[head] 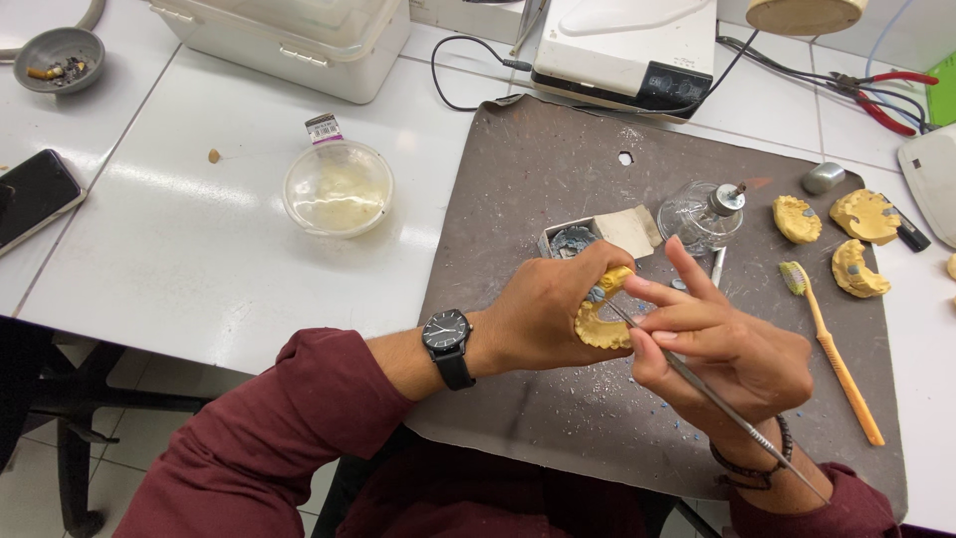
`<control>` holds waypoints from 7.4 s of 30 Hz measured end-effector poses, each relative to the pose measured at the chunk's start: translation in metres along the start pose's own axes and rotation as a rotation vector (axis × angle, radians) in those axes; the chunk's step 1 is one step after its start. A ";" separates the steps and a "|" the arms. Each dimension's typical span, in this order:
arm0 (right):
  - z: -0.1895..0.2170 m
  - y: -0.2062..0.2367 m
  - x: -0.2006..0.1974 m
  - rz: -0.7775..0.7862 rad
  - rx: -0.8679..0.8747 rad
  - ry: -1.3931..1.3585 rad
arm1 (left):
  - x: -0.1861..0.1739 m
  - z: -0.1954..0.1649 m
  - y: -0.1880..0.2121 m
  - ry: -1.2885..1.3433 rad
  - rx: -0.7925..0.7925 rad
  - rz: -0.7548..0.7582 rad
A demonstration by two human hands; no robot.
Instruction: The person holds a yellow dental stone model with a partial denture framework and uses a metal wax carving instrument to shape and refine wax on the denture teeth, rotating the model to reach different areas. They occasionally pick small wax pieces from a box and continue carving, with a toothbrush and other stone models on the bench.
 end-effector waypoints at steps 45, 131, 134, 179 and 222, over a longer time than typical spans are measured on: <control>0.000 0.000 0.011 0.076 -0.048 -0.011 | 0.001 0.001 0.006 0.120 0.086 -0.002; -0.001 0.001 0.009 0.072 -0.014 -0.025 | 0.000 0.000 0.006 0.125 0.151 0.027; -0.001 0.007 0.007 0.082 -0.014 0.031 | -0.005 -0.004 0.003 0.136 0.129 0.016; -0.013 0.006 -0.024 -0.068 0.120 -0.123 | -0.009 -0.015 -0.006 0.209 0.027 0.106; -0.002 0.002 -0.001 0.061 0.069 -0.006 | -0.002 -0.006 0.000 -0.047 0.089 0.044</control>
Point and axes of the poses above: each hand's wrist, its own y-axis away from the middle knuckle, its own x-axis out of the palm, z = x × y, the point moved 4 cm from there along -y, towards the middle knuckle, and after that the axes turned 9 degrees about -y, right-handed, at the moved point
